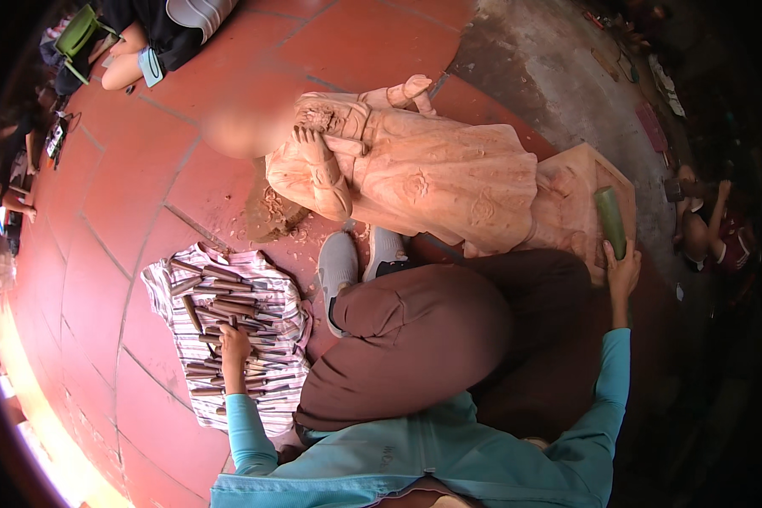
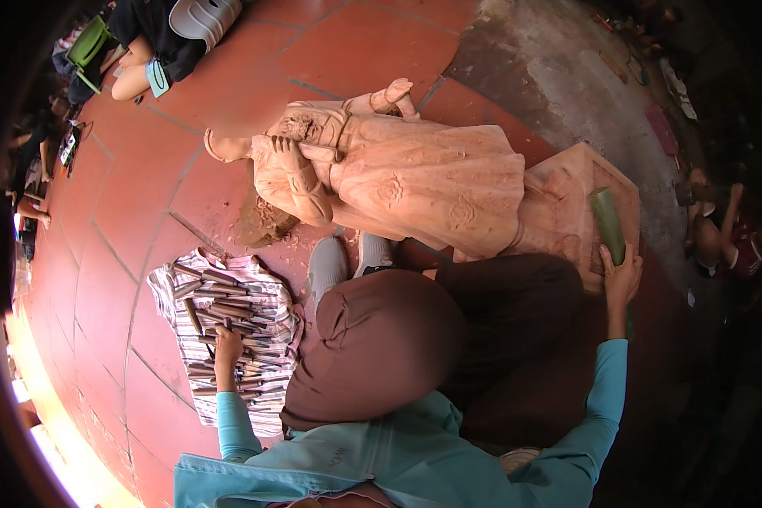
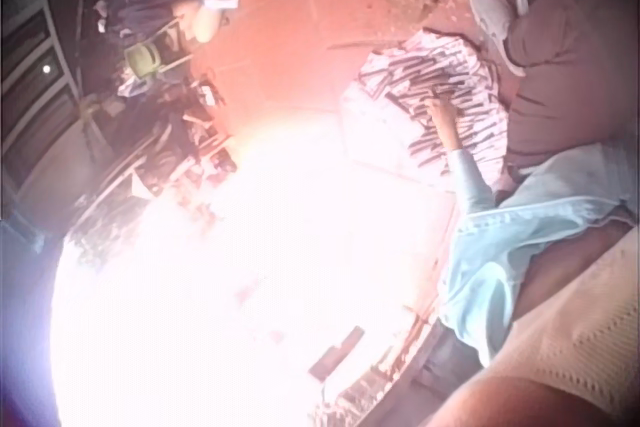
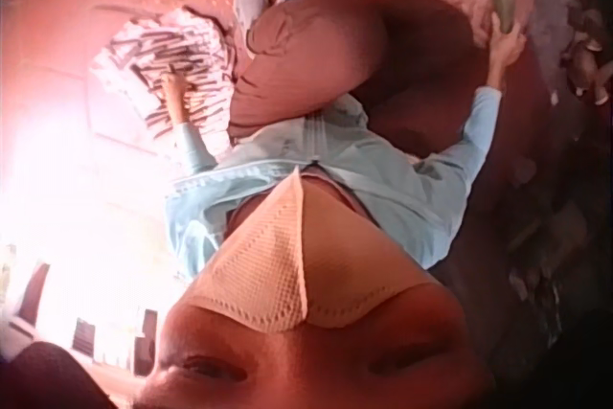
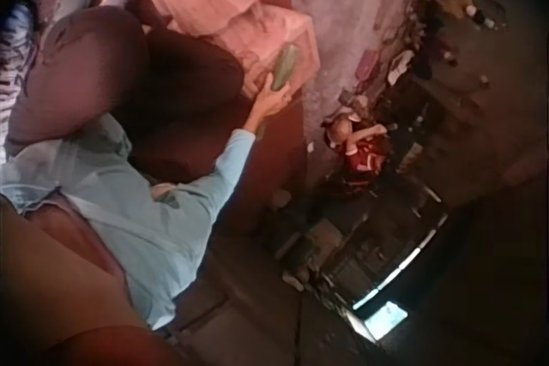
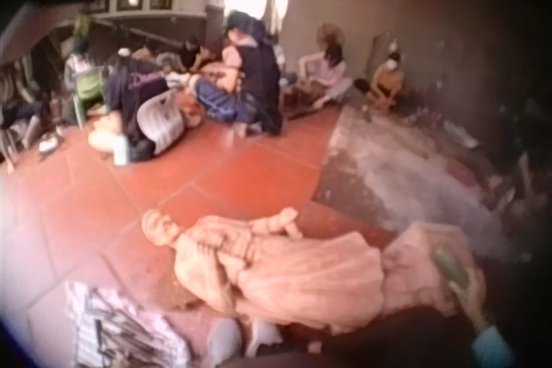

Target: The person carves a wooden statue of a seated figure using a chisel and mallet. They repeatedly strike the chisel to shape the wood, occasionally switching tools from a nearby collection.

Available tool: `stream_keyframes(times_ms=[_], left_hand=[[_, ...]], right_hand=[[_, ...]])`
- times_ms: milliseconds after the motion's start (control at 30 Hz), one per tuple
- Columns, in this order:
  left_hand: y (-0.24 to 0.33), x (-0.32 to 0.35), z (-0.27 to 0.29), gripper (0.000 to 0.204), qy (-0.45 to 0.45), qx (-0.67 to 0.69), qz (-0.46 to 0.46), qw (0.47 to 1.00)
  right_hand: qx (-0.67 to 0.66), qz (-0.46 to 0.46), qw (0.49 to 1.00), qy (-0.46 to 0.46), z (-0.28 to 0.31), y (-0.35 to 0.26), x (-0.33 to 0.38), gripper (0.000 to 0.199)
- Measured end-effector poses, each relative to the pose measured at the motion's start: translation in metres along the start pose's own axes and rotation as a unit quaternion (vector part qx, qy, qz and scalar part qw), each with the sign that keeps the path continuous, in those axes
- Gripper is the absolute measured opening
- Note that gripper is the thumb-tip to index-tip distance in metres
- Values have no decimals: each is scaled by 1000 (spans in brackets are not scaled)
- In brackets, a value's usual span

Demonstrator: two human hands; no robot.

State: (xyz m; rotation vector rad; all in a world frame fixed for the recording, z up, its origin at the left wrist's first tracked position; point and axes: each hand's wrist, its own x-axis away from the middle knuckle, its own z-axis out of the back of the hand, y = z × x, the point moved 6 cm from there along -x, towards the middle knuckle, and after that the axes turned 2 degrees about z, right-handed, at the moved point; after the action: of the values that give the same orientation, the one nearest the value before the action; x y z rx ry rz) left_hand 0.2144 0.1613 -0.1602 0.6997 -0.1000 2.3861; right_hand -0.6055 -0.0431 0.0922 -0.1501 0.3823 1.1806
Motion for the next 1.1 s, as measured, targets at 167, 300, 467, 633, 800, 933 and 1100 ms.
stream_keyframes(times_ms=[167,300,467,633,800,933,1100], left_hand=[[-57,-13,-17,40,-6,96,5,995],[-61,-10,-10,55,53,107,31,992],[-59,-20,1,41,73,122,11,990],[77,16,53,25,139,223,-166,950],[234,92,89,42,104,224,-361,899],[335,120,101,72,101,147,-465,867],[386,108,105,88,184,48,-493,849]], right_hand=[[-15,31,999,15,-25,3,-11,64],[-34,26,999,-3,-20,-10,-14,63],[-42,39,998,19,-28,-13,-14,56],[-10,45,998,42,-27,-2,-16,57],[-17,14,999,24,-26,2,-16,58],[-20,2,1000,15,-30,1,-17,58],[-28,-13,1000,3,-29,-2,-17,57]])
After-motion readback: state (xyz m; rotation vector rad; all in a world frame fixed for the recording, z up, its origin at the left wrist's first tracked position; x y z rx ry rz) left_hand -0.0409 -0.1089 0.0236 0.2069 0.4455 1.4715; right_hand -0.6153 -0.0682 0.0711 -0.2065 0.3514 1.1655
